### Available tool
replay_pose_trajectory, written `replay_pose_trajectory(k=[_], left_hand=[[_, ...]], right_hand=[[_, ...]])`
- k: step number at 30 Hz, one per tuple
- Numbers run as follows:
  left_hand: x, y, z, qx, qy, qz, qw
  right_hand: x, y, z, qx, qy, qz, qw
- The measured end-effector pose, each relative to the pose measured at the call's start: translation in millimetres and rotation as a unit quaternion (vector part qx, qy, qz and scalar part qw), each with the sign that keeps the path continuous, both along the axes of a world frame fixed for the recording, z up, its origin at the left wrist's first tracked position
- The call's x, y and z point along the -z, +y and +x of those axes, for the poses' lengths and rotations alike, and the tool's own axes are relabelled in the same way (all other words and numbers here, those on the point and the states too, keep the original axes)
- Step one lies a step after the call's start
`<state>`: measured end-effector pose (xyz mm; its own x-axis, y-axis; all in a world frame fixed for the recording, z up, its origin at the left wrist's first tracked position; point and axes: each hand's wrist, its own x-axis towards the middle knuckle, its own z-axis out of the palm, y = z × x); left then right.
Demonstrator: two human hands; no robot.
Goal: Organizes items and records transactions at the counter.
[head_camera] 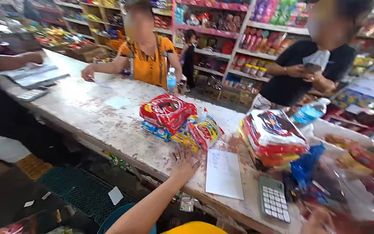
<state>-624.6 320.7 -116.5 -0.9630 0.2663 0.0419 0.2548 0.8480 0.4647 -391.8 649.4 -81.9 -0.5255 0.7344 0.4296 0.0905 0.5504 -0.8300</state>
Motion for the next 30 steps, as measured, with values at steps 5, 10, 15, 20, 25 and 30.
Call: replay_pose_trajectory(k=[5,10,15,20,25,30], left_hand=[[14,0,17,0.162,0.062,0.045,0.984],[2,2,4,0.252,-0.042,-0.055,0.965],[-1,1,2,0.251,-0.053,-0.069,0.964],[-1,0,-1,0.251,-0.056,-0.067,0.964],[0,0,-1,0.249,-0.056,-0.063,0.965],[-2,-2,0,0.249,-0.057,-0.052,0.965]], right_hand=[[-22,-68,-77,-0.22,-0.127,-0.022,0.967],[-10,-101,-170,-0.372,-0.252,-0.096,0.888],[12,-109,-232,-0.347,-0.166,-0.055,0.921],[25,-112,-251,-0.349,-0.164,-0.024,0.922],[17,-117,-249,-0.317,-0.269,0.09,0.905],[9,-103,-250,-0.264,-0.276,0.101,0.919]])
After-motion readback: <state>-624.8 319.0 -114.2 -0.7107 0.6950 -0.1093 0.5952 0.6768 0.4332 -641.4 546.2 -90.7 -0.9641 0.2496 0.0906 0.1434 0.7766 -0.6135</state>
